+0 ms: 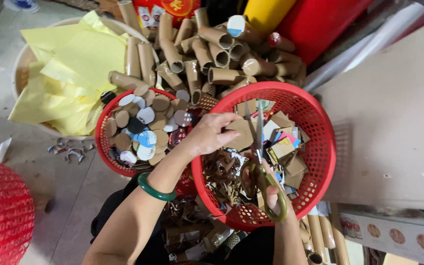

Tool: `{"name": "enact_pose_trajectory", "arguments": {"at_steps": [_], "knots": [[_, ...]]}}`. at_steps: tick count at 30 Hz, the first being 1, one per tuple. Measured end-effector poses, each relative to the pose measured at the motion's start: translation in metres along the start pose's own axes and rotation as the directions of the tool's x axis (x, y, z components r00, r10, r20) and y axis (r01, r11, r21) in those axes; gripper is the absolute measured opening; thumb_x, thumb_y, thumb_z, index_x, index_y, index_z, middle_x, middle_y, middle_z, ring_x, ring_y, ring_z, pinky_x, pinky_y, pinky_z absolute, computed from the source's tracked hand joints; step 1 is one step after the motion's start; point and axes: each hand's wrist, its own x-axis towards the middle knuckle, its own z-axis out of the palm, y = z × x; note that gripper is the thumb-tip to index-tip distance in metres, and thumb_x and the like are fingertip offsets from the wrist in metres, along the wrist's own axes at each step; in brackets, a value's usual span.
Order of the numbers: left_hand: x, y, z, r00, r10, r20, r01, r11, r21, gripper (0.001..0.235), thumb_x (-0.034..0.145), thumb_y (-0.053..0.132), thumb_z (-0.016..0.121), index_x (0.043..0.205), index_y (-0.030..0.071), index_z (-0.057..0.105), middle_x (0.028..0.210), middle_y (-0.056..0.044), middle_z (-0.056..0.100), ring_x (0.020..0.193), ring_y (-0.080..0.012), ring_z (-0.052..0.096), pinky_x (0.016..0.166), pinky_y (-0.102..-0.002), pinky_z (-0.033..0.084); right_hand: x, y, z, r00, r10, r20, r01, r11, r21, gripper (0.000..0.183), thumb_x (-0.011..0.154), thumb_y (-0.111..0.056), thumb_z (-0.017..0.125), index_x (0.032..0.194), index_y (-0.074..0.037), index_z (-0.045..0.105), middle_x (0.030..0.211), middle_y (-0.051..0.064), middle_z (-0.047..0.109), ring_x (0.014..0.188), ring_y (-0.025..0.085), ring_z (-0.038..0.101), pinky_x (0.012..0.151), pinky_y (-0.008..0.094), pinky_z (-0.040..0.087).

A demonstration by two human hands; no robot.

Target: Cutting cardboard pieces into circular shapes using a pair of scissors.

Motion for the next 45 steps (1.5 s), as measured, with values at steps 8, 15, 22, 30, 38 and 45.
{"name": "enact_pose_trajectory", "arguments": {"at_steps": [8, 15, 22, 30, 38, 45], "knots": [[0.001, -0.002, -0.009, 0.999, 0.015, 0.047, -0.012, 0.998, -0.063, 0.051, 0.088, 0.034, 0.075, 0.129, 0.005, 0.065, 0.117, -0.018, 0.073, 0.113, -0.0298, 0.07, 0.098, -0.04, 0.054, 0.002, 0.024, -0.008, 0.999, 0.043, -0.02, -0.042, 0.996, 0.075, 0.142, 0.053, -0.101, 0.056, 0.147, 0.003, 0.038, 0.106, 0.003, 0.055, 0.094, 0.011, 0.054, 0.081, 0.025, 0.045], [0.001, -0.001, -0.022, 0.999, 0.038, -0.024, -0.04, 0.992, -0.119, 0.039, 0.086, 0.031, 0.078, 0.114, 0.004, 0.069, 0.104, -0.017, 0.077, 0.102, -0.0248, 0.075, 0.092, -0.039, 0.059, -0.001, 0.025, -0.017, 0.999, 0.037, -0.013, -0.037, 0.999, 0.023, 0.131, 0.061, -0.098, 0.06, 0.137, 0.008, 0.051, 0.073, 0.003, 0.049, 0.06, 0.01, 0.042, 0.052, 0.026, 0.034], [0.003, 0.004, -0.012, 0.996, -0.084, 0.04, 0.087, 0.995, -0.058, 0.041, 0.086, 0.035, 0.076, 0.117, 0.008, 0.072, 0.111, -0.014, 0.075, 0.104, -0.0256, 0.073, 0.097, -0.037, 0.055, 0.003, 0.006, 0.001, 1.0, -0.005, 0.013, 0.005, 1.0, -0.004, 0.135, 0.058, -0.099, 0.059, 0.145, 0.003, 0.044, 0.092, 0.001, 0.058, 0.079, 0.01, 0.052, 0.066, 0.024, 0.042], [0.005, 0.003, -0.015, 1.0, -0.015, 0.025, 0.017, 0.998, -0.053, 0.044, 0.084, 0.037, 0.079, 0.115, 0.006, 0.075, 0.102, -0.016, 0.077, 0.096, -0.0265, 0.076, 0.09, -0.038, 0.059, 0.0, 0.037, -0.02, 0.999, -0.034, -0.007, 0.034, 0.999, 0.036, 0.127, 0.063, -0.099, 0.057, 0.134, 0.006, 0.052, 0.077, 0.0, 0.052, 0.063, 0.008, 0.047, 0.054, 0.024, 0.037], [0.005, -0.004, -0.007, 0.999, -0.05, -0.009, 0.045, 0.958, -0.282, 0.031, 0.083, 0.025, 0.08, 0.104, 0.003, 0.073, 0.089, -0.008, 0.077, 0.085, -0.0133, 0.071, 0.08, -0.03, 0.057, -0.007, 0.042, -0.028, 0.998, 0.012, -0.065, -0.012, 1.0, 0.004, 0.113, 0.067, -0.092, 0.062, 0.127, 0.003, 0.058, 0.07, -0.001, 0.052, 0.055, 0.007, 0.044, 0.048, 0.023, 0.034], [0.01, -0.011, 0.014, 0.978, -0.192, -0.076, 0.08, 0.691, -0.718, 0.035, 0.081, 0.008, 0.077, 0.113, 0.003, 0.062, 0.101, -0.002, 0.069, 0.099, -0.012, 0.063, 0.088, -0.026, 0.051, 0.002, 0.019, -0.001, 0.995, -0.064, -0.072, 0.071, 0.992, 0.105, 0.125, 0.072, -0.098, 0.047, 0.148, 0.001, 0.043, 0.079, 0.004, 0.056, 0.066, 0.012, 0.051, 0.055, 0.028, 0.041]]}}
